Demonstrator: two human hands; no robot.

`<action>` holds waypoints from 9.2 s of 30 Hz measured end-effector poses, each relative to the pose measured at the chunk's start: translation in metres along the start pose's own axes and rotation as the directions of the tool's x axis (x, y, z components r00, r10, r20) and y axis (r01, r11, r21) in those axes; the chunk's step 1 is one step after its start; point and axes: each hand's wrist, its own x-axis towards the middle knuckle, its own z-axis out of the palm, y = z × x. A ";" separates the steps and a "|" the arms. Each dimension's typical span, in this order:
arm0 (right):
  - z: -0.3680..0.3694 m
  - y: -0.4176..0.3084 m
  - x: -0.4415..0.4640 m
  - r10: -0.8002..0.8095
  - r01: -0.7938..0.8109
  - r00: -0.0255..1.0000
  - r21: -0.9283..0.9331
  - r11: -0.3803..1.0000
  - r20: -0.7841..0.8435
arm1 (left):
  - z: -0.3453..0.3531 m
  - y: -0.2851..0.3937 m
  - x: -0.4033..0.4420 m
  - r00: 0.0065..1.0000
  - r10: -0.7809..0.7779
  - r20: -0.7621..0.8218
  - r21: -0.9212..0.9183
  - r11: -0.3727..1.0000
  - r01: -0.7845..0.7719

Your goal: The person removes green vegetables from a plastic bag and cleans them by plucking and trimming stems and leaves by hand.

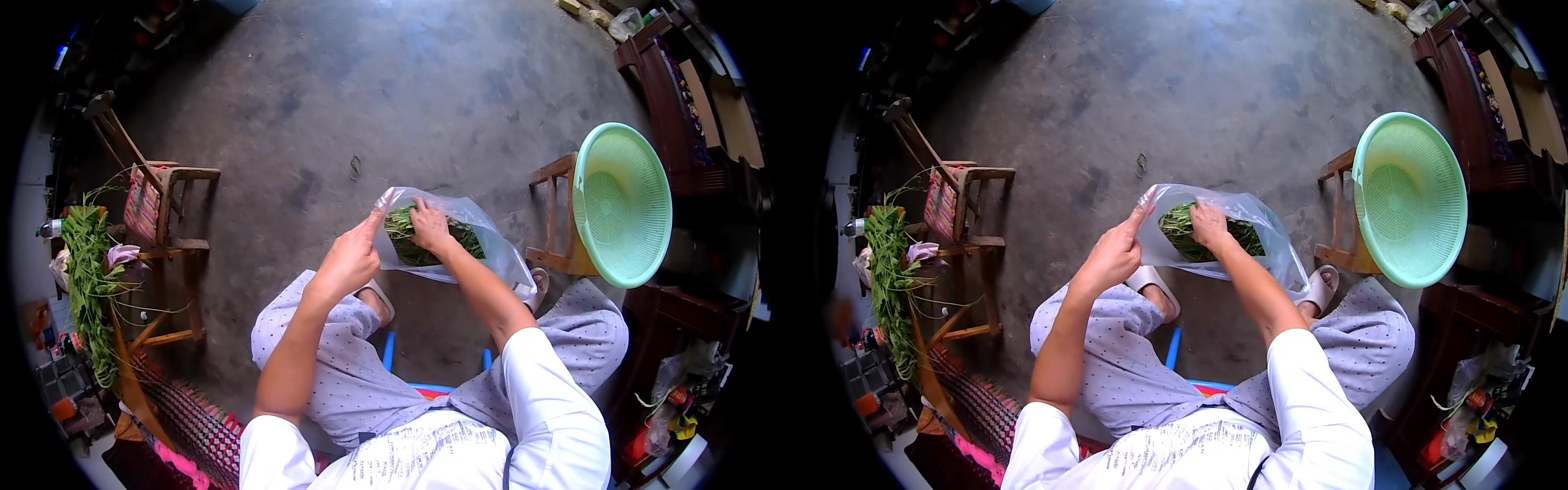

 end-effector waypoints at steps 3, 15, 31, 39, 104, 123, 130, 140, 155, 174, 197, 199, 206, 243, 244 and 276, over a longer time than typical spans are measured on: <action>0.011 -0.002 -0.001 -0.017 0.015 0.997 0.016 1.000 0.074 | 0.005 -0.002 -0.002 0.999 0.020 0.040 0.050 0.998 -0.022; -0.202 -0.029 -0.094 0.221 -0.231 0.962 -0.046 0.972 -0.159 | 0.003 -0.035 0.013 0.921 -0.101 -0.377 0.205 0.960 0.189; -0.219 0.014 -0.145 0.121 -0.049 0.875 0.162 0.986 -0.469 | -0.017 -0.041 -0.016 0.976 -0.151 0.157 -0.388 0.899 0.202; -0.030 0.068 -0.195 0.130 0.004 0.882 -0.283 0.959 0.453 | 0.065 -0.115 -0.011 0.592 -0.207 0.779 0.384 0.904 -0.190; -0.248 0.037 -0.149 0.387 -0.205 0.907 0.630 0.749 -0.164 | -0.034 0.015 0.017 0.995 -0.022 0.094 -0.571 0.818 0.072; -0.219 -0.024 -0.150 -0.016 0.151 0.820 0.190 0.970 -0.572 | 0.277 -0.279 0.053 0.412 -0.907 -0.083 -0.634 0.367 0.681; -0.219 -0.023 -0.161 -0.012 0.145 0.832 0.197 0.970 -0.554 | 0.285 -0.230 0.031 0.468 -0.568 0.677 -0.717 -0.652 0.245; -0.199 -0.014 -0.154 -0.006 0.099 0.851 0.149 0.984 -0.525 | 0.240 -0.231 0.034 0.349 -0.913 0.210 -0.913 -0.056 0.404; -0.247 -0.016 -0.152 -0.074 0.201 0.784 0.139 0.970 -0.616 | 0.091 -0.001 0.035 0.839 0.161 -0.520 -0.132 0.955 -0.265; -0.053 0.138 -0.084 0.515 -0.180 0.671 0.557 0.811 -0.533 | 0.123 -0.079 0.061 0.941 -0.300 -0.158 -0.892 0.452 -0.005; -0.182 0.045 -0.130 -0.086 0.037 0.893 -0.119 0.992 -0.442 | 0.146 -0.042 0.103 0.993 0.013 -0.113 -0.768 0.633 -0.096; -0.185 0.039 -0.122 -0.104 0.046 0.883 -0.137 0.990 -0.459 | 0.131 -0.002 0.092 0.985 0.147 -0.090 -0.530 0.830 -0.172; -0.218 0.003 -0.127 -0.011 0.181 0.740 0.183 0.966 -0.672 | 0.170 0.004 0.151 0.969 0.229 -0.096 -0.614 0.752 -0.239; -0.105 0.143 -0.264 0.778 -0.789 0.610 0.206 0.579 0.151 | 0.042 0.073 -0.022 0.929 0.244 0.279 -0.033 0.969 -0.245; -0.095 0.156 -0.268 0.774 -0.787 0.614 0.197 0.585 0.154 | 0.030 0.075 -0.023 0.932 0.264 0.249 -0.008 0.963 -0.270; 0.031 0.156 -0.223 0.751 -0.629 0.584 -0.412 0.659 0.309 | -0.016 0.045 0.012 0.971 0.159 0.176 0.361 0.908 -0.214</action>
